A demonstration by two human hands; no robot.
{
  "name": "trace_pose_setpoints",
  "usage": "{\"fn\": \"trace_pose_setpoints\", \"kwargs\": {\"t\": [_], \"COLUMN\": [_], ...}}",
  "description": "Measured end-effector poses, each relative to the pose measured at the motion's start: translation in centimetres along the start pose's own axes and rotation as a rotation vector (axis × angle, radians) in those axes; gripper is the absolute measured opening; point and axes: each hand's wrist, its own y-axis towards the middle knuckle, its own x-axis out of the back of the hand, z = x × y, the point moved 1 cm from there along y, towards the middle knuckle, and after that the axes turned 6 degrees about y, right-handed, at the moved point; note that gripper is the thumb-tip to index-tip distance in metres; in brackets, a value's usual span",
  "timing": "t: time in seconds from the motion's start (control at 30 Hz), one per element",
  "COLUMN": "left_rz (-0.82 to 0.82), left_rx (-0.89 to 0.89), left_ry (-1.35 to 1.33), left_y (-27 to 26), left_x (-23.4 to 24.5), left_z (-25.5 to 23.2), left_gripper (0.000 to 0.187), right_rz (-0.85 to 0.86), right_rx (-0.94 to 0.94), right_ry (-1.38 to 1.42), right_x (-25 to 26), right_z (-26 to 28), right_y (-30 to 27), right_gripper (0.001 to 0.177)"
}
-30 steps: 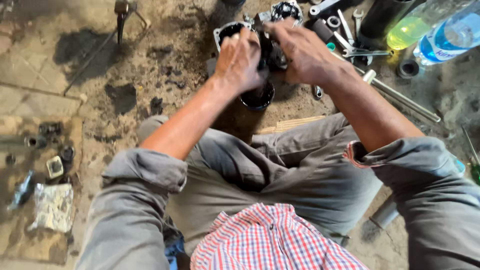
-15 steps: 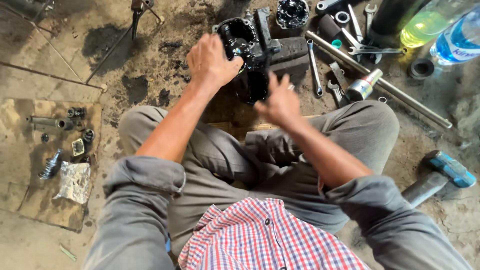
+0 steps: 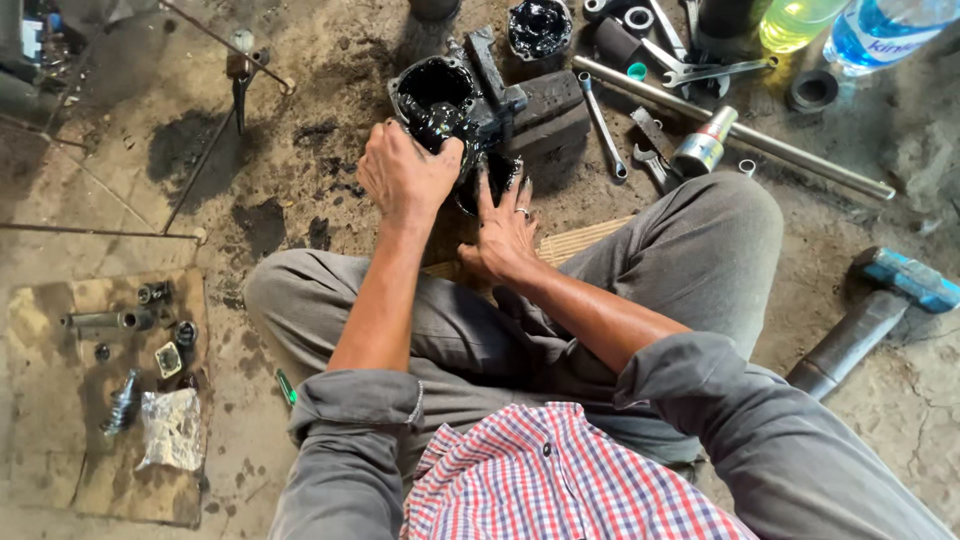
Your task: The person cleans a black grease-covered engine component with a red cloth, then applies more grease to the internal parts of the assembly while it is placed on a workspace on the floor.
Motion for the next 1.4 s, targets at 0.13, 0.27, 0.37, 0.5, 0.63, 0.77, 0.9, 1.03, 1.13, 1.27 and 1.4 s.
{"fn": "trace_pose_setpoints", "kwargs": {"t": [0.13,0.27,0.37,0.5,0.63,0.77,0.9,1.03,1.13,1.27,1.4], "left_rz": [0.142,0.022,0.009,0.142,0.02,-0.089,-0.115,-0.057,-0.024,-0.025,0.025], "left_rx": [-0.008,-0.125,-0.178,-0.2,-0.267,-0.351,-0.378,-0.342,-0.314,-0.3,-0.287], "left_ry": [-0.076,-0.128,-0.178,-0.198,-0.217,-0.254,-0.306,-0.355,-0.357,-0.366,-0.374], "left_y": [0.3,0.9,1.8,3.2,3.7,3.5,3.3,3.2,3.3,2.6,2.7], "left_x": [1.2,1.5,0.9,-0.3,-2.3,-3.7,-5.2,-5.8,-5.6,-5.1,-5.1], "left_z": [-0.5,-0.9,-0.2,1.1,2.0,2.4,2.8,3.1,3.1,3.3,3.0], "left_gripper": [0.06,0.058,0.057,0.054,0.057,0.055,0.057,0.053,0.055,0.061,0.063], "right_rz": [-0.079,-0.116,-0.025,0.05,0.037,-0.268,-0.282,-0.303,-0.311,-0.126,0.128], "right_rx": [0.006,-0.026,-0.026,0.058,0.232,0.483,0.553,0.529,0.435,0.383,0.164], "right_ry": [0.041,-0.189,-0.351,-0.524,-0.603,-0.892,-0.932,-0.822,-0.47,-0.03,-0.344], "right_x": [-1.0,-0.2,1.0,3.1,2.3,1.5,1.9,2.1,2.3,3.3,2.6], "right_z": [-1.6,-2.7,-3.4,-4.3,-5.9,-7.7,-8.8,-9.6,-10.8,-11.7,-10.5], "right_y": [1.3,2.7,3.2,2.4,1.8,2.7,2.4,2.7,3.5,4.5,4.8], "right_gripper": [0.122,0.114,0.112,0.106,0.076,0.06,0.051,0.027,0.043,0.075,0.1]}}
